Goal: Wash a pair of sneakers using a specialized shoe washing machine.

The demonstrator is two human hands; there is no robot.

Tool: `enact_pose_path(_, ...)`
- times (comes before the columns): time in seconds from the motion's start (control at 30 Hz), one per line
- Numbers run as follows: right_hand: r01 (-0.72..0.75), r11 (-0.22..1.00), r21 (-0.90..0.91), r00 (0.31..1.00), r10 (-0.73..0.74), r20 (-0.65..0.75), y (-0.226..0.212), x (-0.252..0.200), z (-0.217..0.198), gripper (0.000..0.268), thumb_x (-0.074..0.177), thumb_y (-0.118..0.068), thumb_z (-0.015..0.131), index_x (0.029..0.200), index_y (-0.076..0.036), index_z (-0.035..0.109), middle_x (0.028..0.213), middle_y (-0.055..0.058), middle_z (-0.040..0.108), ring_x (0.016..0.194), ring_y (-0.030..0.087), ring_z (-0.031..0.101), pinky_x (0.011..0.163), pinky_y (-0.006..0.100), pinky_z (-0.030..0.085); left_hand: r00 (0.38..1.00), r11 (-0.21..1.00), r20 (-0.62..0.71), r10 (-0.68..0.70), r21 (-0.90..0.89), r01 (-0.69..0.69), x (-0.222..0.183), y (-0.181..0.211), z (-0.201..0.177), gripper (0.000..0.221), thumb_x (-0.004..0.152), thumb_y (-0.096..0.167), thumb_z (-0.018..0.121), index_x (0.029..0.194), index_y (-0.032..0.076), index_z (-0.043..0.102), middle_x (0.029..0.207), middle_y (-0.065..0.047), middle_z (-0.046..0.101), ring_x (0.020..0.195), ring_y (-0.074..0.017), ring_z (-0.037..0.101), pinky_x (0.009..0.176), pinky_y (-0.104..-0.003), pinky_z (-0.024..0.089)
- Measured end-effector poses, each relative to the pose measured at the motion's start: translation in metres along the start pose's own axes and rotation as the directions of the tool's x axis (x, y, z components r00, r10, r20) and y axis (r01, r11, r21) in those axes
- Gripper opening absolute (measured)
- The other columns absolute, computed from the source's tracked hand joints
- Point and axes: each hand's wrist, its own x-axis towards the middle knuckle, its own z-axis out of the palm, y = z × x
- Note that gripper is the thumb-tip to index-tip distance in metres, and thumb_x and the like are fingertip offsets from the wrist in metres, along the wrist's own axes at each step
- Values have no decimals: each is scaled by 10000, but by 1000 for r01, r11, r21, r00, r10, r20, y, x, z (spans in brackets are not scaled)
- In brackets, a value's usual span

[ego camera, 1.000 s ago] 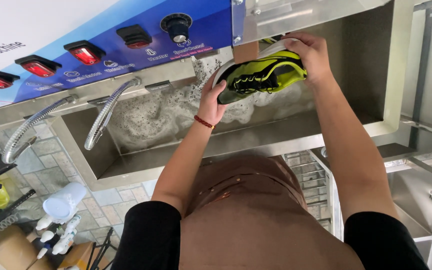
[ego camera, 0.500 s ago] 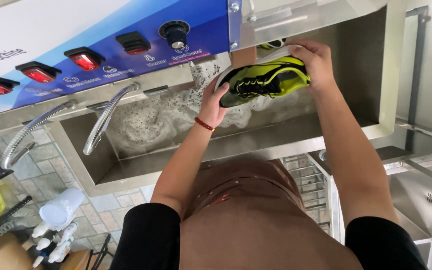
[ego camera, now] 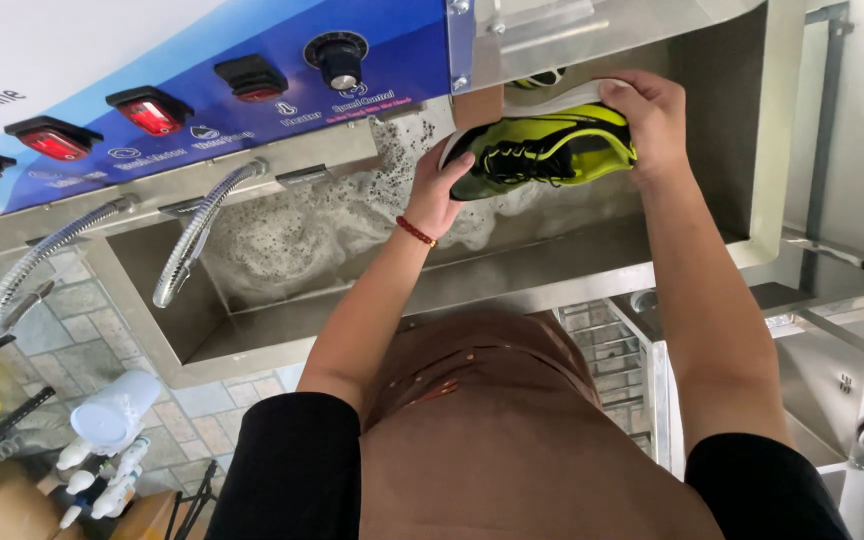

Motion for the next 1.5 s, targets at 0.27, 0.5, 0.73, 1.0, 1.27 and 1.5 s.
enact_pose_path(0.27, -8, 999, 51, 1000, 9, -25, -10, -4, 4, 245, 980, -86, 675, 1138, 96, 716, 951, 115, 731, 817, 156, 695, 763, 276, 569, 1000, 1000, 19, -23, 12, 23, 8, 13, 9, 470, 959, 45, 680, 1394, -63, 537, 1266, -122, 667, 1149, -224, 657, 980, -389, 554)
enact_pose_path(0.5, -60, 983, 171, 997, 69, -46, 21, -7, 13, 274, 970, -90, 661, 1146, 117, 699, 977, 139, 733, 842, 182, 709, 789, 293, 580, 1000, 986, -14, 8, 169, -6, -8, 29, -7, 452, 959, 38, 697, 1377, -83, 574, 1224, -115, 681, 1101, -203, 652, 954, -365, 545)
enact_pose_path(0.73, -86, 970, 227, 996, 87, 6, 15, -30, 30, 283, 959, -97, 661, 1169, 88, 707, 1000, 142, 740, 861, 191, 715, 811, 298, 583, 995, 978, -69, 67, 204, -51, -48, 48, 6, 470, 931, 61, 728, 1363, -54, 584, 1233, -105, 679, 1113, -188, 648, 973, -344, 525)
enact_pose_path(1.0, 169, 960, 222, 968, -204, 144, -4, -94, 47, 307, 903, -214, 711, 1095, 19, 657, 1110, 189, 709, 1095, 307, 701, 1044, 434, 555, 927, 604, 313, 206, 705, -372, -108, 107, 58, 587, 934, 190, 765, 1455, -9, 584, 1409, -135, 686, 1253, -204, 679, 1099, -328, 538)
enact_pose_path(1.27, 303, 899, 316, 931, -350, 105, -10, -120, 28, 338, 911, -276, 764, 1087, -10, 650, 1000, 170, 679, 1042, 348, 670, 1063, 498, 528, 835, 532, 477, 274, 649, -545, -114, 116, 89, 528, 880, 120, 825, 1348, -16, 623, 1413, -169, 661, 1299, -258, 675, 1123, -366, 558)
enact_pose_path(1.5, 305, 886, 350, 935, -348, 67, 3, -125, 6, 329, 892, -266, 748, 1089, -15, 668, 994, 181, 689, 1063, 371, 672, 1037, 498, 531, 789, 468, 535, 303, 638, -612, -110, 111, 109, 516, 875, 120, 849, 1321, -37, 641, 1382, -186, 672, 1256, -270, 707, 1083, -358, 591)
